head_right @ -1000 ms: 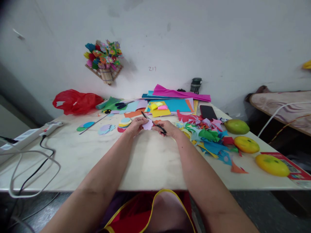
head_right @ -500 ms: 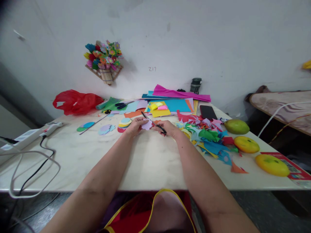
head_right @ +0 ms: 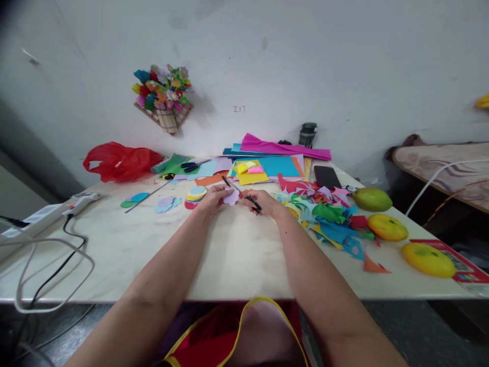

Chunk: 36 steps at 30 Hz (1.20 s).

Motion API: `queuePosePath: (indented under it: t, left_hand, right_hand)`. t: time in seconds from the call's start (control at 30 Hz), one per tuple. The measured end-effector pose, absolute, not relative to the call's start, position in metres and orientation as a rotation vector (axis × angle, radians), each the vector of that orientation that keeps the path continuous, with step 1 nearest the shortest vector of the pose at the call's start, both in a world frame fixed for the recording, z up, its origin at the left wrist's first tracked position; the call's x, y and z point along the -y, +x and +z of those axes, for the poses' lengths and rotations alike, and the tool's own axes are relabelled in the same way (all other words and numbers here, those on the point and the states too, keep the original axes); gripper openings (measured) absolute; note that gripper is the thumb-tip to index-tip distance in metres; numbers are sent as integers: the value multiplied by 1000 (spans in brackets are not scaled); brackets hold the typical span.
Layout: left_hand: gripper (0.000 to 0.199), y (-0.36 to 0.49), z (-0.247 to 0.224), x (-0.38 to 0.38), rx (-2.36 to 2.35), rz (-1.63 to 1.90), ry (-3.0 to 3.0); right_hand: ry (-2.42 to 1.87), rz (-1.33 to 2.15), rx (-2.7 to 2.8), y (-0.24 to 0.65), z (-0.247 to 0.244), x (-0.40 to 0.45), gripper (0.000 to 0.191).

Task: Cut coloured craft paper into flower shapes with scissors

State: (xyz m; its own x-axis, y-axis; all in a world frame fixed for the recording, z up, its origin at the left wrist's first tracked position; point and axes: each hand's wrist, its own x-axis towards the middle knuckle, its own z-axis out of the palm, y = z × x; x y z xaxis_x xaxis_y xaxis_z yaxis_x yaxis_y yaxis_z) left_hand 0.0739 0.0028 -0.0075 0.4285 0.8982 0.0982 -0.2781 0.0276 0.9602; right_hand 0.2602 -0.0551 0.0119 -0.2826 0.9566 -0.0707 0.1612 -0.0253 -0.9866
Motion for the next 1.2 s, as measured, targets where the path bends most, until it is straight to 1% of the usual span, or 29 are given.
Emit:
queuePosePath:
  t: [0.23,0.57,0.7,0.83,0.97,1.2]
  left_hand:
    - [37,74,-8,-3,-626,1029,1210]
    - [34,74,-3,0,-642,1010,1250]
    - [33,73,-3,0,-621,987,1235]
    - [36,73,0,3,-621,945,1206]
    - [32,71,4,7,-672,919,1210]
    - [28,70,5,6,-714,891,1209]
  right_hand:
    - [-1203,1387,1516,260,13,55,36]
    - [-1230,1347,1570,262,11,55,26]
    - [-1222,1356,1581,264,9,54,27]
    - [-1215,1352,1611,266,6,53,27]
    - [-1203,1368,1633,267,4,52,25]
    - [-1213,1344,1664,269,3,51,29]
